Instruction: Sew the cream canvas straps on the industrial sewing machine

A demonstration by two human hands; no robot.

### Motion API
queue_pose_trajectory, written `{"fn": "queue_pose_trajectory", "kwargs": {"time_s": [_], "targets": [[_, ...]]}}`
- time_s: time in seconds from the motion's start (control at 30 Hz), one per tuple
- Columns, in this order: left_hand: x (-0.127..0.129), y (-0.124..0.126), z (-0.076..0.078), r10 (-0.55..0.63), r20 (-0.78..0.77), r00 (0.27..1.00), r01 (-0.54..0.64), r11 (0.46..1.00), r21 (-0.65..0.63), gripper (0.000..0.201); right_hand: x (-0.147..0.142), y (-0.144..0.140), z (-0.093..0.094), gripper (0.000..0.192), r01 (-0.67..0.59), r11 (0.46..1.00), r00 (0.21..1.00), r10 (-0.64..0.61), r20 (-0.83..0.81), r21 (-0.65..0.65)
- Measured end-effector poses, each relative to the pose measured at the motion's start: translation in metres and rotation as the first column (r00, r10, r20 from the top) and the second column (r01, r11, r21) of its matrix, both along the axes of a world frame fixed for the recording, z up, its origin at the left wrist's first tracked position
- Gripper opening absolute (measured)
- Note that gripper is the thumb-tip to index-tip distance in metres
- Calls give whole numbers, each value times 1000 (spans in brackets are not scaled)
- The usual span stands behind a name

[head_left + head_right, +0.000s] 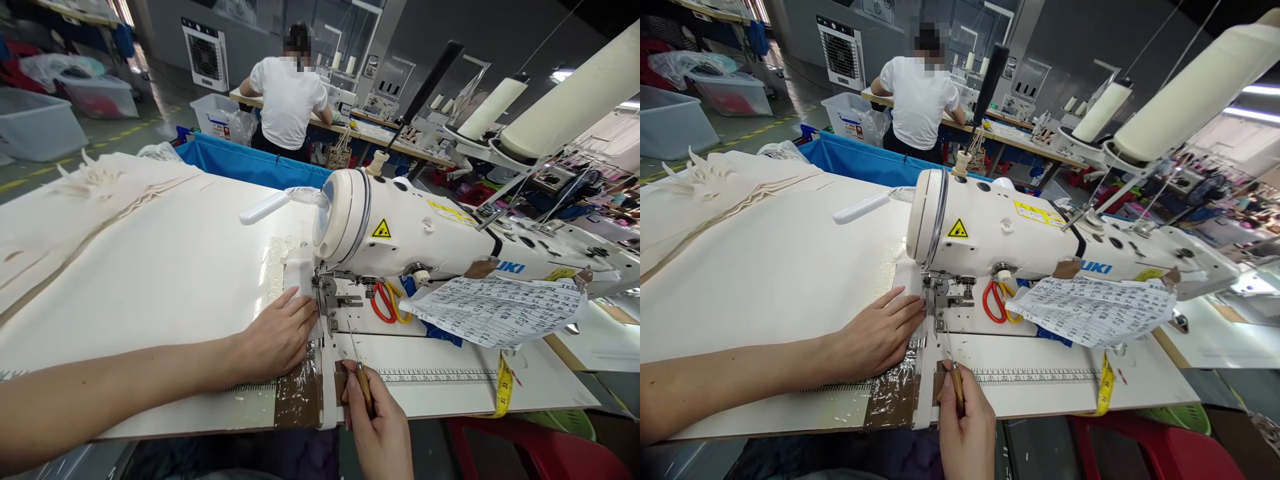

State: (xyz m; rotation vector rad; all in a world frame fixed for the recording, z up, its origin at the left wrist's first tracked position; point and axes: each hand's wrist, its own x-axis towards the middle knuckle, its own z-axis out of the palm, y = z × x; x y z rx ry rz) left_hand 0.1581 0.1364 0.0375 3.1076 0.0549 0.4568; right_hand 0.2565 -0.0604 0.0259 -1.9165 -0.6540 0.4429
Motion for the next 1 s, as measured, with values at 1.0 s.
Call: {"fn": "queue_pose_trajectory", "kwargs": {"time_s": [1.0], "targets": [[12,15,-1,73,-5,997,-73,995,-64,37,-9,44,4,17,-329,942,734,211,645,65]]}}
